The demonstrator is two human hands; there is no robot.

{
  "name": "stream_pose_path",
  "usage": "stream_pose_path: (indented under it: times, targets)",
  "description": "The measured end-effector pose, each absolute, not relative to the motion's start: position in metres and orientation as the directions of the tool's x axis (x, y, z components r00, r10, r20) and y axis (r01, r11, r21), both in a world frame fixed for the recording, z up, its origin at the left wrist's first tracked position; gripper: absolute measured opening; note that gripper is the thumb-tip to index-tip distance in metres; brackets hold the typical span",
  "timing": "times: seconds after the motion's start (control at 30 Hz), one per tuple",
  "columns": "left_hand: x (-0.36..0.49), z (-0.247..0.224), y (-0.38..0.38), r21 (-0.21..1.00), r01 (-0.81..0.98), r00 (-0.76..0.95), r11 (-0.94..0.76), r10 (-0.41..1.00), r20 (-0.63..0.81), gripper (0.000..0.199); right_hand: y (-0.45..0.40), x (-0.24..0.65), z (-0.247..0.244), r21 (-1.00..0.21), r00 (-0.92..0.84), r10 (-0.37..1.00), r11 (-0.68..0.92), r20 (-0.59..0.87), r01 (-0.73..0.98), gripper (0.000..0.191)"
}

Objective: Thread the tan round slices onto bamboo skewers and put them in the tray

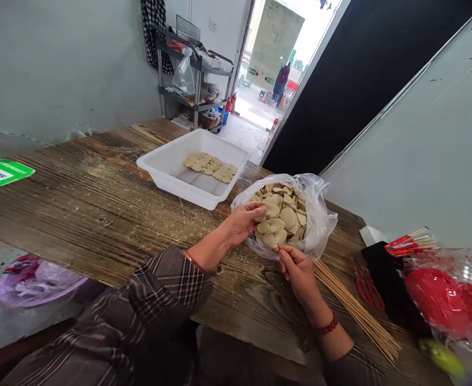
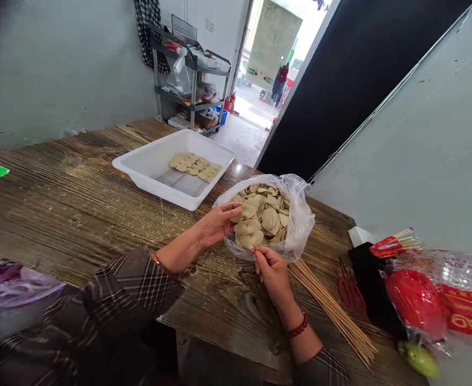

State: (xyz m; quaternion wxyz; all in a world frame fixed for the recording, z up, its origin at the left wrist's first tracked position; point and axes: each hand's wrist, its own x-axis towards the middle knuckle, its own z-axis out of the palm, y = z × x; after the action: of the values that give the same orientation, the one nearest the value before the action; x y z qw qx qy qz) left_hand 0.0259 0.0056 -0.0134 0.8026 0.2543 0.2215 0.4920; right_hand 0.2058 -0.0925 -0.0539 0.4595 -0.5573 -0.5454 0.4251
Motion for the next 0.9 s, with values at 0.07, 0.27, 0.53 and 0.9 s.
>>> stream_pose_path:
  times: [0.07, 0.27, 0.53, 0.9]
  targets:
    - [0.024, -0.014, 0.008, 0.626, -0.688, 0.395, 0.367, 0.913, -0.101, 0.025, -0.09, 0.202, -0.051, -0.966, 0.039, 0.999, 0.021, 0.032, 0.258, 0.033]
    - [0.027, -0.016, 0.006, 0.708, -0.615, 0.434, 0.347, 0.899, -0.064, 0.024, -0.09, 0.196, -0.05, -0.964, 0.048, 0.996, 0.062, 0.077, 0.259, 0.032]
    - [0.03, -0.017, 0.006, 0.717, -0.563, 0.507, 0.411, 0.857, -0.093, 0.03, -0.096, 0.202, -0.042, -0.969, 0.017, 0.993, 0.108, 0.115, 0.224, 0.028]
    - [0.036, -0.006, -0.007, 0.752, -0.579, 0.417, 0.315, 0.907, -0.06, 0.026, -0.096, 0.197, -0.038, -0.966, 0.018, 0.997, 0.07, 0.077, 0.248, 0.034]
